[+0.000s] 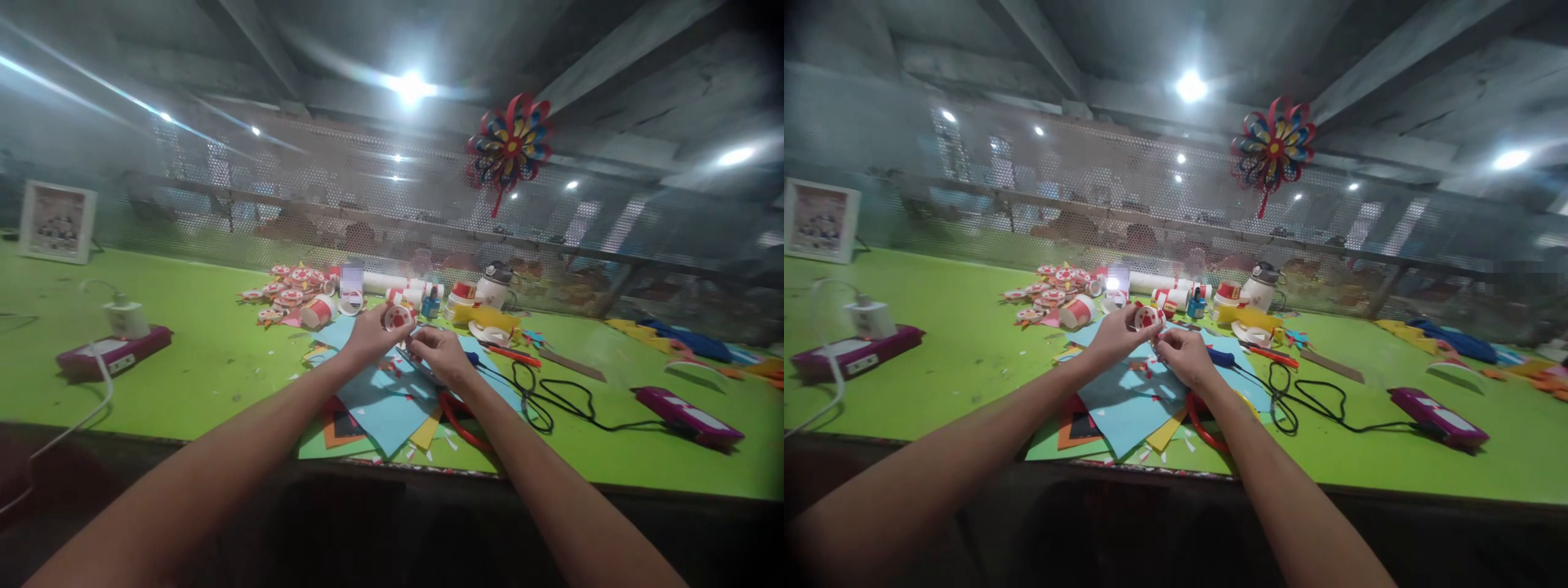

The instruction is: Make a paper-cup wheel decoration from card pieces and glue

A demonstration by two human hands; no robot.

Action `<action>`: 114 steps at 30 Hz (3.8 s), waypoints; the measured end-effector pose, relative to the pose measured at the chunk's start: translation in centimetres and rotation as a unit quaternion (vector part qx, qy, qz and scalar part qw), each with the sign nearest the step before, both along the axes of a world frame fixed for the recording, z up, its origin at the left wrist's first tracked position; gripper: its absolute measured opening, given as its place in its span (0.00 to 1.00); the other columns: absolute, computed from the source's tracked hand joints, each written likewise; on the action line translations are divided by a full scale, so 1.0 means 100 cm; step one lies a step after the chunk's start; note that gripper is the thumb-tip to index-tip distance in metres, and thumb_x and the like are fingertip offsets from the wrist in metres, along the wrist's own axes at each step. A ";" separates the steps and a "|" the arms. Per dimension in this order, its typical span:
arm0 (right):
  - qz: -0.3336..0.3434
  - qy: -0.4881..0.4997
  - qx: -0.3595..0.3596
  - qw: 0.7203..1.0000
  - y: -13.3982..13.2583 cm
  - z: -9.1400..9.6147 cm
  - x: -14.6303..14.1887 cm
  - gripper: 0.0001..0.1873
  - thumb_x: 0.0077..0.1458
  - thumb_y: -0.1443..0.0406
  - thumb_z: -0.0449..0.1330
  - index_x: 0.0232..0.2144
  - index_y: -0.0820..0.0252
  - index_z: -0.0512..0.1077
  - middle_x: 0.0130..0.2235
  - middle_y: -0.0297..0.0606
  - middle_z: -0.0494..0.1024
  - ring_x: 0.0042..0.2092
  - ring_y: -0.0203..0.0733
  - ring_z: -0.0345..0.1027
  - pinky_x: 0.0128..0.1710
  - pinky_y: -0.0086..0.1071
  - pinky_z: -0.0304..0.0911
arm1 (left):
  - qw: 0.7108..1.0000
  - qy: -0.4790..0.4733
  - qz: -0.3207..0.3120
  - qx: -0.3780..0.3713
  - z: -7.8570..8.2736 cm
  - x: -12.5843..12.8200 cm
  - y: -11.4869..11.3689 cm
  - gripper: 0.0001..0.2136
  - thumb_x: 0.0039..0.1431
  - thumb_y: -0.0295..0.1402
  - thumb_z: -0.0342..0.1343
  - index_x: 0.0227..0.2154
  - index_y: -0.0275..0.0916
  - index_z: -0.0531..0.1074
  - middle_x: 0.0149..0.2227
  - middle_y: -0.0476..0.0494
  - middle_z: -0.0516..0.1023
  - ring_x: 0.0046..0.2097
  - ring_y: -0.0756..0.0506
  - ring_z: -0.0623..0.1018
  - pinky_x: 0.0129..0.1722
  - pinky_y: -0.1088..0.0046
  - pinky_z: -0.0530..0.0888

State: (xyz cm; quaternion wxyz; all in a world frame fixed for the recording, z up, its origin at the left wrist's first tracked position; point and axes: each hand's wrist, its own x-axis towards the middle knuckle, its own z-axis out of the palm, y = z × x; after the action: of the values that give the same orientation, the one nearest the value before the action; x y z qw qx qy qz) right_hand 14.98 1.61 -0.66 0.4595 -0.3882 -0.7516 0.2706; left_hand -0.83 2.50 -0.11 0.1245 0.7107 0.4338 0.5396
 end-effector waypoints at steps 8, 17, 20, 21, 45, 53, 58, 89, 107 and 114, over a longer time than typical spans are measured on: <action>-0.026 -0.055 0.081 0.995 0.000 0.000 0.000 0.07 0.43 0.69 0.54 0.16 0.60 0.66 0.17 0.29 0.67 0.22 0.33 0.56 0.24 0.28 0.52 | 0.999 0.029 0.028 0.032 0.001 0.002 -0.003 0.14 0.49 0.43 0.57 0.25 0.36 0.68 0.24 0.49 0.72 0.27 0.50 0.70 0.27 0.75 0.64; -0.107 0.026 0.120 0.987 -0.006 0.010 0.003 0.13 0.52 0.56 0.56 0.24 0.60 0.67 0.21 0.32 0.69 0.23 0.35 0.61 0.24 0.29 0.57 | 0.997 0.054 0.028 0.053 -0.002 -0.001 -0.001 0.13 0.50 0.43 0.57 0.27 0.36 0.70 0.24 0.48 0.72 0.26 0.51 0.70 0.27 0.75 0.64; -0.113 0.031 0.148 0.982 -0.004 0.009 0.002 0.12 0.53 0.57 0.57 0.26 0.60 0.68 0.22 0.32 0.69 0.23 0.35 0.62 0.24 0.28 0.58 | 0.995 0.078 0.010 0.067 -0.005 0.002 -0.001 0.12 0.51 0.41 0.57 0.28 0.36 0.70 0.25 0.48 0.73 0.27 0.51 0.70 0.28 0.76 0.64; -0.115 0.023 0.158 0.980 -0.003 0.008 0.002 0.11 0.53 0.58 0.56 0.26 0.60 0.68 0.23 0.33 0.70 0.24 0.35 0.62 0.25 0.28 0.59 | 0.994 0.085 0.004 0.068 -0.005 0.003 -0.002 0.12 0.51 0.41 0.57 0.29 0.36 0.70 0.26 0.48 0.73 0.27 0.50 0.71 0.28 0.76 0.64; -0.117 0.059 0.117 0.984 0.004 0.002 0.002 0.08 0.50 0.62 0.56 0.23 0.60 0.68 0.23 0.35 0.73 0.27 0.39 0.69 0.29 0.31 0.64 | 0.992 0.115 -0.007 0.049 -0.008 0.005 -0.004 0.15 0.51 0.45 0.55 0.29 0.36 0.71 0.27 0.46 0.75 0.28 0.49 0.72 0.27 0.75 0.64; -0.103 0.081 0.078 0.988 0.002 0.006 0.003 0.10 0.48 0.60 0.58 0.22 0.61 0.69 0.21 0.34 0.74 0.25 0.37 0.67 0.26 0.30 0.63 | 0.995 0.103 -0.005 -0.001 -0.009 0.006 -0.002 0.19 0.48 0.51 0.55 0.27 0.36 0.71 0.24 0.48 0.73 0.26 0.49 0.71 0.26 0.75 0.62; -0.090 0.123 0.030 0.988 0.000 0.007 0.002 0.15 0.48 0.55 0.59 0.24 0.62 0.70 0.22 0.34 0.73 0.25 0.37 0.68 0.26 0.30 0.64 | 0.996 0.089 0.006 -0.028 -0.007 0.002 0.001 0.20 0.49 0.51 0.53 0.24 0.36 0.70 0.22 0.48 0.71 0.26 0.49 0.69 0.25 0.75 0.60; 0.096 0.107 -0.189 0.972 -0.009 0.003 -0.008 0.09 0.41 0.61 0.62 0.19 0.63 0.73 0.21 0.34 0.75 0.24 0.33 0.66 0.27 0.28 0.62 | 0.992 -0.052 -0.015 -0.118 -0.014 -0.006 0.018 0.19 0.40 0.46 0.62 0.28 0.35 0.70 0.25 0.48 0.72 0.29 0.48 0.71 0.26 0.75 0.64; 0.083 0.171 -0.235 0.953 -0.002 0.004 0.002 0.15 0.42 0.56 0.65 0.22 0.65 0.72 0.23 0.35 0.73 0.26 0.33 0.67 0.25 0.26 0.61 | 0.874 -0.306 -0.247 -0.286 -0.016 -0.001 0.014 0.16 0.43 0.30 0.65 0.35 0.35 0.67 0.30 0.45 0.76 0.29 0.50 0.76 0.29 0.74 0.71; 0.084 0.168 -0.235 0.954 -0.001 0.004 0.003 0.15 0.40 0.58 0.66 0.22 0.66 0.73 0.22 0.36 0.74 0.26 0.34 0.67 0.26 0.27 0.61 | 0.879 -0.291 -0.269 -0.265 -0.008 0.000 0.005 0.13 0.47 0.31 0.62 0.35 0.35 0.67 0.29 0.45 0.75 0.28 0.50 0.75 0.29 0.74 0.71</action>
State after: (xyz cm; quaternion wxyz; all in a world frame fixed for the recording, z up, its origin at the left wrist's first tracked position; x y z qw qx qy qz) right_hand 15.31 1.53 -0.28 0.4508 -0.3697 -0.6083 0.5386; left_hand -0.88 3.03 -0.96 0.5694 0.5516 0.2967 0.5325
